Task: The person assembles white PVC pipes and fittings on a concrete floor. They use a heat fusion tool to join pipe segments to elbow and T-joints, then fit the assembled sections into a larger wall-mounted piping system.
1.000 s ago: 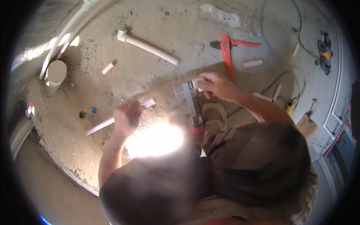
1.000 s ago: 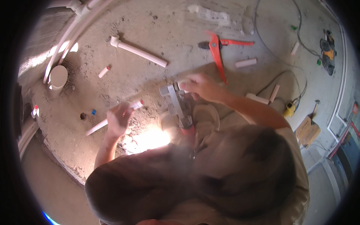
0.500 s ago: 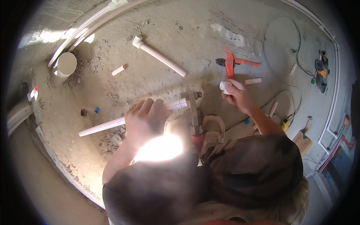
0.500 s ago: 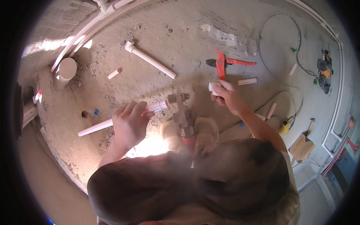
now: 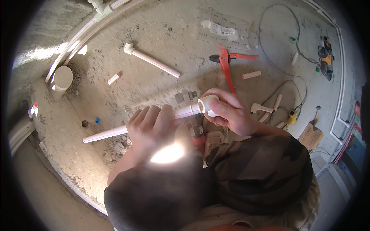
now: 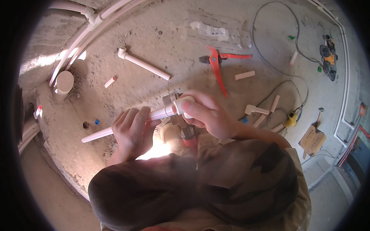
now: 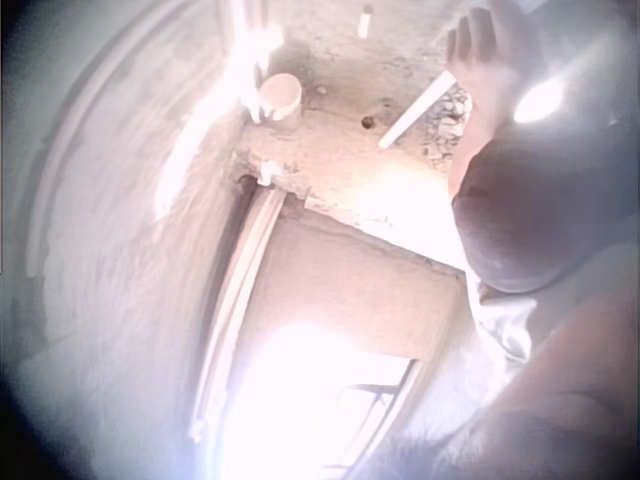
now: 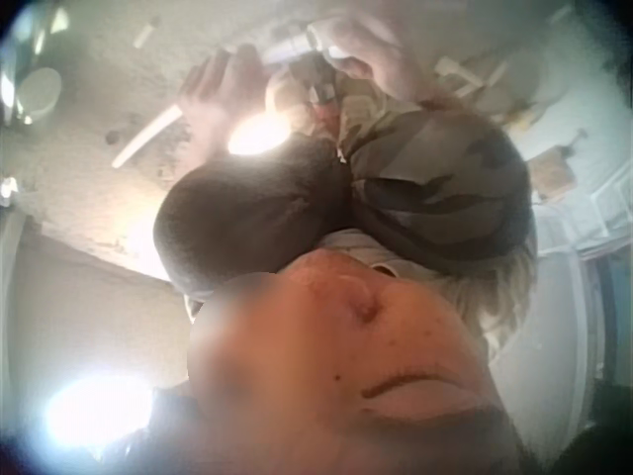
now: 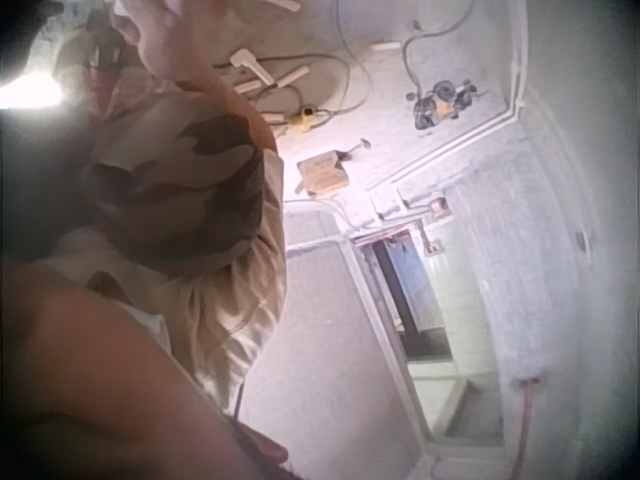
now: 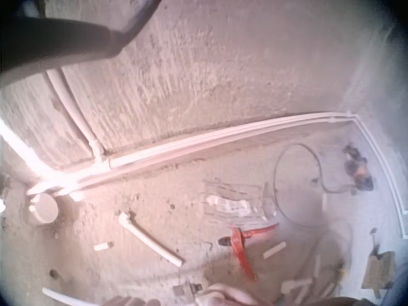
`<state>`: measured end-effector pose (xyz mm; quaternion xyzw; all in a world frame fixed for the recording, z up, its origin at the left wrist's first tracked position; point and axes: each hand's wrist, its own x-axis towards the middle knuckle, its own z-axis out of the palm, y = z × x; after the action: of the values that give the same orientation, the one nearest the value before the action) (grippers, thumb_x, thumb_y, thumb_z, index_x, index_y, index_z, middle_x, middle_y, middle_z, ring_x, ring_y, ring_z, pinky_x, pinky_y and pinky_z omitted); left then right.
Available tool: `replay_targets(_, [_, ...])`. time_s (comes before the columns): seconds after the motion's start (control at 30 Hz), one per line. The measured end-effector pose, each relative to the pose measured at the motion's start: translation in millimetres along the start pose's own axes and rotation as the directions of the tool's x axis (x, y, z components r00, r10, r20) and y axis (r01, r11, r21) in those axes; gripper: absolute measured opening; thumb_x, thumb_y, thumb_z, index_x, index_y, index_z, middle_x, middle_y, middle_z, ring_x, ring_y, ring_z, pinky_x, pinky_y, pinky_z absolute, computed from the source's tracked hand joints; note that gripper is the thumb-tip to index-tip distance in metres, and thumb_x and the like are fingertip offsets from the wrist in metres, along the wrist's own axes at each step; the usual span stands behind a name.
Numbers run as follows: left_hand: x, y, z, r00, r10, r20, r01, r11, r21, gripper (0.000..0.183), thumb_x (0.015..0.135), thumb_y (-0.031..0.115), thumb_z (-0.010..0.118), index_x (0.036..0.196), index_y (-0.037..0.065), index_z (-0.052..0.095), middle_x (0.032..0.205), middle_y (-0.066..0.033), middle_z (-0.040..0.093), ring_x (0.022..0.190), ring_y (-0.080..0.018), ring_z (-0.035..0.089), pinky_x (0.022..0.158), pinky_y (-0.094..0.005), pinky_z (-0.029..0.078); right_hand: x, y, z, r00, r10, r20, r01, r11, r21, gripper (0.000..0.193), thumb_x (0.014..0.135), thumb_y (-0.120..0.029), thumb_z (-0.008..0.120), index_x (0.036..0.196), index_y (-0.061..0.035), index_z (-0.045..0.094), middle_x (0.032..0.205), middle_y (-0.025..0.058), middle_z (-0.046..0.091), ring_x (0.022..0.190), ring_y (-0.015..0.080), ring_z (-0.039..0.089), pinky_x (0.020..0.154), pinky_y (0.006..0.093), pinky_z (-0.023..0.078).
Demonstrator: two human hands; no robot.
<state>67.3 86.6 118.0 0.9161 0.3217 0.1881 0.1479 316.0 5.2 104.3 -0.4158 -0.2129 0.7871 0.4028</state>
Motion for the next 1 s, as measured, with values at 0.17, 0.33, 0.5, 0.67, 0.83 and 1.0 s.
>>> replay_targets(0.17, [-7, 3, -8, 0.991, -0.057, 0.118, 0.062, 0.997, -0.043, 0.03, 0.09, 0.025, 0.079, 0.102, 0.001, 0.066, 0.072, -0.0077, 0.057, 0.059, -0.029, 0.058, 0.054, -0.0409, 0.044, -2, 0, 6, 1.0, 0.018, -0.02, -0.02, 0.997, -0.078, 0.04, 0.114, -0.038, 0.051, 0.126, -0.0003, 0.055, 0.084, 0.002, 0.05, 0.07, 0.007, 0.039, 0.061, 0.0241, 0.033])
replay_targets(0.33, [-8, 3, -12, 0.988, -0.059, 0.146, 0.063, 0.998, -0.022, 0.029, 0.086, 0.023, 0.081, 0.1, 0.002, 0.066, 0.07, -0.0066, 0.055, 0.057, -0.0278, 0.056, 0.053, -0.041, 0.044, -2, -1, 8, 1.0, -0.003, 0.012, 0.005, 0.98, -0.199, 0.037, 0.114, -0.036, 0.05, 0.125, -0.0009, 0.054, 0.083, 0.0006, 0.051, 0.07, 0.0064, 0.041, 0.062, 0.0246, 0.035])
replay_targets(0.5, [-4, 5, -14, 0.989, -0.048, 0.141, 0.054, 0.998, -0.041, 0.031, 0.083, 0.024, 0.082, 0.098, 0.002, 0.067, 0.069, -0.0059, 0.054, 0.055, -0.0267, 0.055, 0.051, -0.0397, 0.042, -4, 0, 13, 0.999, -0.048, 0.014, 0.05, 0.967, -0.25, 0.035, 0.114, -0.035, 0.048, 0.124, -0.0016, 0.054, 0.085, 0.0008, 0.053, 0.073, 0.0069, 0.046, 0.066, 0.0262, 0.04])
replay_targets(0.67, [0, 7, -14, 0.995, 0.0, 0.1, 0.007, 0.998, -0.067, 0.031, 0.082, 0.023, 0.082, 0.095, 0.001, 0.065, 0.067, -0.0052, 0.053, 0.054, -0.0251, 0.054, 0.05, -0.0389, 0.042, -8, -5, 14, 1.0, -0.01, -0.002, 0.009, 0.954, -0.3, 0.034, 0.115, -0.033, 0.046, 0.124, -0.0006, 0.052, 0.084, 0.0011, 0.052, 0.073, 0.0081, 0.046, 0.066, 0.027, 0.041])
replay_targets(0.83, [0, 8, -10, 0.997, 0.024, 0.072, -0.02, 0.998, -0.054, 0.029, 0.08, 0.02, 0.081, 0.093, 0.001, 0.064, 0.066, -0.005, 0.051, 0.052, -0.0241, 0.053, 0.048, -0.0381, 0.042, -9, -5, 13, 1.0, -0.004, 0.009, 0.007, 0.946, -0.324, 0.029, 0.115, -0.028, 0.047, 0.122, -0.0007, 0.051, 0.084, 0.0012, 0.052, 0.073, 0.0078, 0.045, 0.066, 0.0278, 0.04])
replay_targets(1.0, [0, 10, -6, 0.996, 0.018, 0.085, -0.011, 0.997, -0.074, 0.029, 0.077, 0.017, 0.081, 0.092, 0.0, 0.064, 0.066, -0.0053, 0.051, 0.052, -0.0236, 0.053, 0.047, -0.038, 0.041, -8, -1, 13, 1.0, -0.019, -0.009, 0.015, 0.931, -0.365, 0.025, 0.114, -0.025, 0.048, 0.12, -0.0014, 0.052, 0.084, 0.0006, 0.052, 0.073, 0.0068, 0.044, 0.065, 0.0277, 0.039])
